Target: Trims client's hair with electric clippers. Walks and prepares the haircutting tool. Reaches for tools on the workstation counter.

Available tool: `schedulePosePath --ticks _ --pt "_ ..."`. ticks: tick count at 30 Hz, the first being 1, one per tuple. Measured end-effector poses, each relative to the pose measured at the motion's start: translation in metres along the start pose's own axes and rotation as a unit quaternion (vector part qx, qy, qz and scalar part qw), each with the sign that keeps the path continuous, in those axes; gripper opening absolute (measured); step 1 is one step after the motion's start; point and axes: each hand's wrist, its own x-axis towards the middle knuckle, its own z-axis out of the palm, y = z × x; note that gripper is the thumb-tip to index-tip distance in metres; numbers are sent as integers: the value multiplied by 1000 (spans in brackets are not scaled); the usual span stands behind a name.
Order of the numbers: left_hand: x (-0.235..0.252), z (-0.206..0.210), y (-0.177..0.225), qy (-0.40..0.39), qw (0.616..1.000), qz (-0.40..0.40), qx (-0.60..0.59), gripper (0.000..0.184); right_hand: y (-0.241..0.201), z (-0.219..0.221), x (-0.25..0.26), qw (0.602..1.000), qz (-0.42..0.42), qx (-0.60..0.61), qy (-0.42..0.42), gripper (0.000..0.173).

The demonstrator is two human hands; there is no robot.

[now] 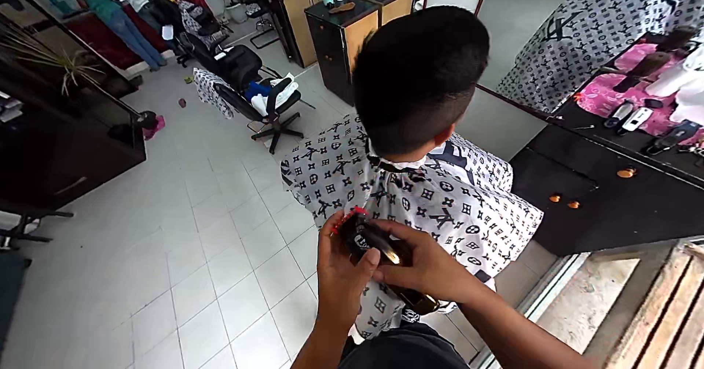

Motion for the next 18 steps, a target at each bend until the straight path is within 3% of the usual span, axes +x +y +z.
schedulePosePath --ticks 2,5,8,9,10,12,15,18 --pt "-10 -40 -1 70 997 -13 -20 86 14 45 21 999 43 -28 -5 74" --pt "-15 -116 -6 177 983 -49 6 75 50 118 61 993 105 28 -41 69" --pt "-16 -195 -16 233 961 -146 -29 37 94 180 96 980 151 90 -91 75" --pt "-15 -216 -18 246 947 -195 -69 32 106 193 104 975 169 97 -107 77" --pt "-15 -241 -23 239 933 -248 -107 41 117 204 110 971 186 100 -109 75" --pt "-19 -293 -45 218 903 -319 -187 53 144 215 111 972 198 84 -95 65" --pt "-20 -353 -71 252 858 -369 -253 45 208 203 92 977 205 48 -35 58" --pt "-4 -406 -80 234 838 -405 -280 49 299 171 43 942 320 -14 95 56"
